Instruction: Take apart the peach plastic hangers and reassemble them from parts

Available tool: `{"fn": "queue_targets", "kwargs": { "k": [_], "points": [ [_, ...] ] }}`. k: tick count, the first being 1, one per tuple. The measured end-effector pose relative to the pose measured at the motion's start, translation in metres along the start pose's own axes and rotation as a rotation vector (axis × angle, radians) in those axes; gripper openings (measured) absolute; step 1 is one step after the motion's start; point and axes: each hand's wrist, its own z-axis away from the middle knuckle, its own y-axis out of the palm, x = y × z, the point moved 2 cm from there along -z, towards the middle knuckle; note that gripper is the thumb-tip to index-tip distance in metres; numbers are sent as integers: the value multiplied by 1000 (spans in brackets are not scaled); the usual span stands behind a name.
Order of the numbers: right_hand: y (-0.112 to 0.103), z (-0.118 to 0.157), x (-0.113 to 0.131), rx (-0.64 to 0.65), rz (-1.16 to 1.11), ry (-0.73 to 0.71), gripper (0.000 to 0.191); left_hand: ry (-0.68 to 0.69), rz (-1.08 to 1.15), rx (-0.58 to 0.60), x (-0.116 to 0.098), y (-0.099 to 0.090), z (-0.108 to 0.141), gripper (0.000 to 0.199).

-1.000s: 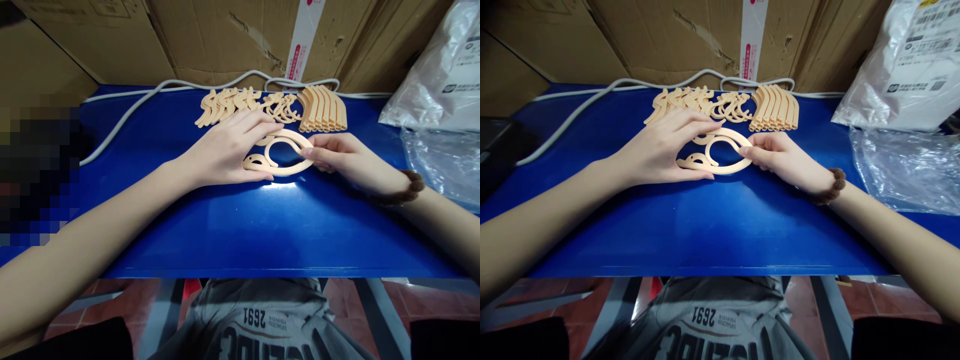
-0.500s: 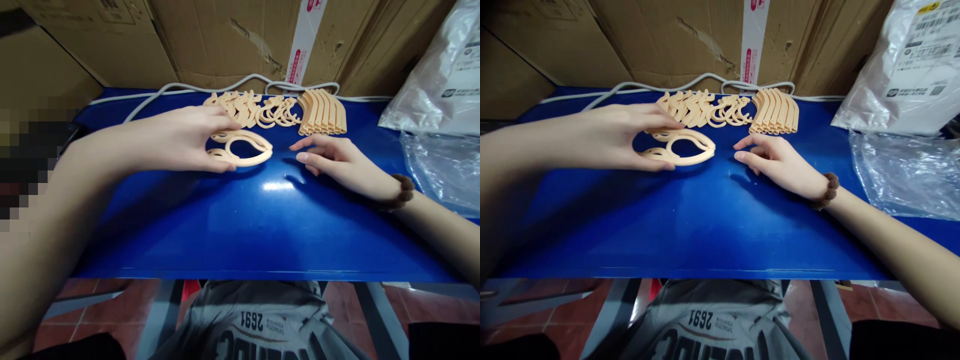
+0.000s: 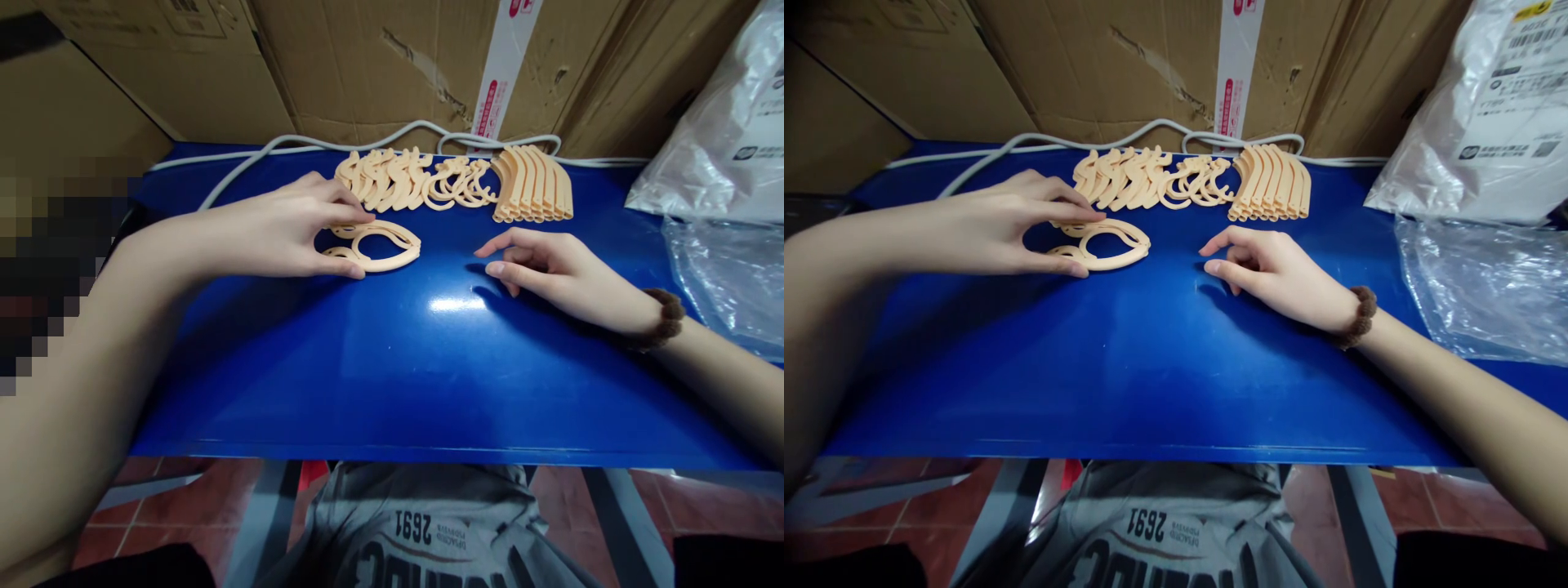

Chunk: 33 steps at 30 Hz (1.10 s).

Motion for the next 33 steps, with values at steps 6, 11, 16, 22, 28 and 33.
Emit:
{"fn": "queue_targets", "kwargs": {
  "k": [6,11,16,22,28,33],
  "points": [
    [0,1,-1,11,-6,7,42,-10,-9,-112,12,9,4,71],
    [0,1,0,24,7,-2,41,-107,58,-81,9,10,1,71],
    [-1,0,1,22,14,-7,41,-117,24,-85,7,11,1,68],
    [0,0,-1,21,38,-3,40,-127,16,-86,6,11,1,73],
    [0,0,-1,21,84,-4,41,-210,114,-186,4,2,0,82],
    [0,0,-1,18,121,-6,40,-233,151,-361,13,-2,7,89]
  ]
}}
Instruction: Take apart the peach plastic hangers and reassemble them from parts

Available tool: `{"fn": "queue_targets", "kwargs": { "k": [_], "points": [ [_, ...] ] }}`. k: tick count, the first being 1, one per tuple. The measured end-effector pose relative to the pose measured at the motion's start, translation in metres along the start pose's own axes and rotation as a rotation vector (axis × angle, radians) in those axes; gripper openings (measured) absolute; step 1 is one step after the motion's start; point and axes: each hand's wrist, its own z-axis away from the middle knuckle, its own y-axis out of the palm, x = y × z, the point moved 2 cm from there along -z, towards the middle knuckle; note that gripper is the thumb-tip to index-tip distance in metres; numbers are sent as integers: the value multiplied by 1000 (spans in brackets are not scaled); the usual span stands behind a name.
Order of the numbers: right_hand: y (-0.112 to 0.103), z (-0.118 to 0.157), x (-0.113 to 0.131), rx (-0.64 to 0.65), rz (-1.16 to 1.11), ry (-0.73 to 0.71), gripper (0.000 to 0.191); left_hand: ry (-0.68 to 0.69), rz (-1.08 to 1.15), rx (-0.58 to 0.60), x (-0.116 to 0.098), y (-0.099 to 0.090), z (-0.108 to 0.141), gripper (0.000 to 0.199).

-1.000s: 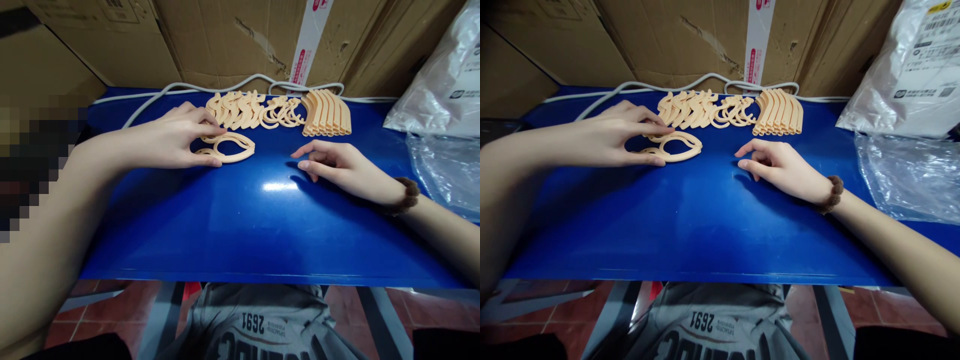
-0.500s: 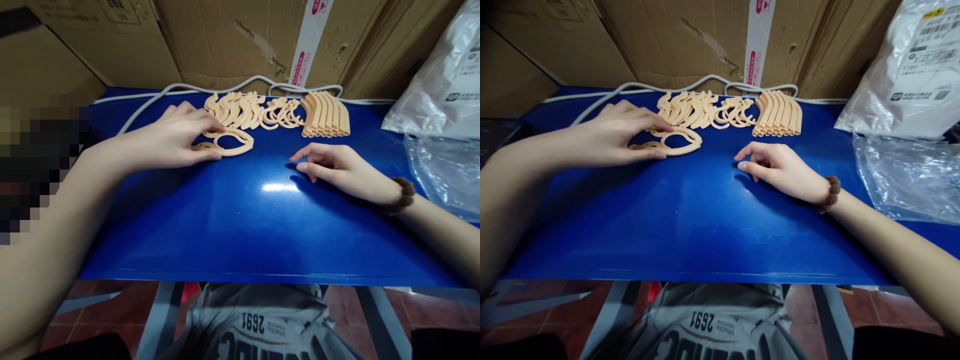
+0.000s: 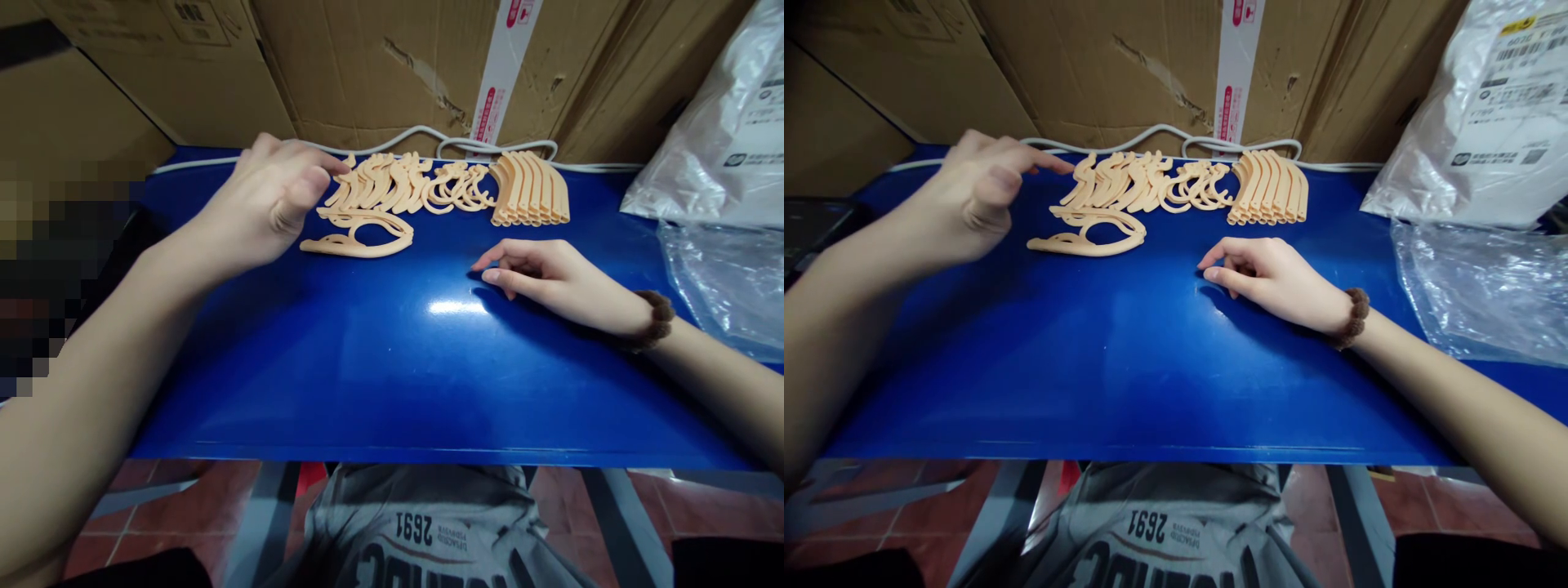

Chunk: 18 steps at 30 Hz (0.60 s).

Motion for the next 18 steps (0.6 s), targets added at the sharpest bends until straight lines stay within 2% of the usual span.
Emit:
{"fn": "queue_targets", "kwargs": {
  "k": [3,7,9,11,14,16,18],
  "points": [
    [1,0,1,0,25,-12,39,18,-22,-29,-7,5,3,93],
    [0,1,6,-3,12,-21,39,96,41,-5,-50,22,3,93],
    [-7,1,7,-72,13,-28,39,136,88,17,-77,31,3,88],
    [-20,1,4,-219,68,-9,39,190,96,109,-102,40,2,70],
    [-46,0,-6,-469,266,114,34,251,85,184,-125,51,0,56],
    [-62,-2,-15,-543,447,237,28,286,52,219,-131,57,-2,56],
    [-72,-4,-24,-528,602,377,32,303,25,254,-131,62,-4,58]
  ]
}}
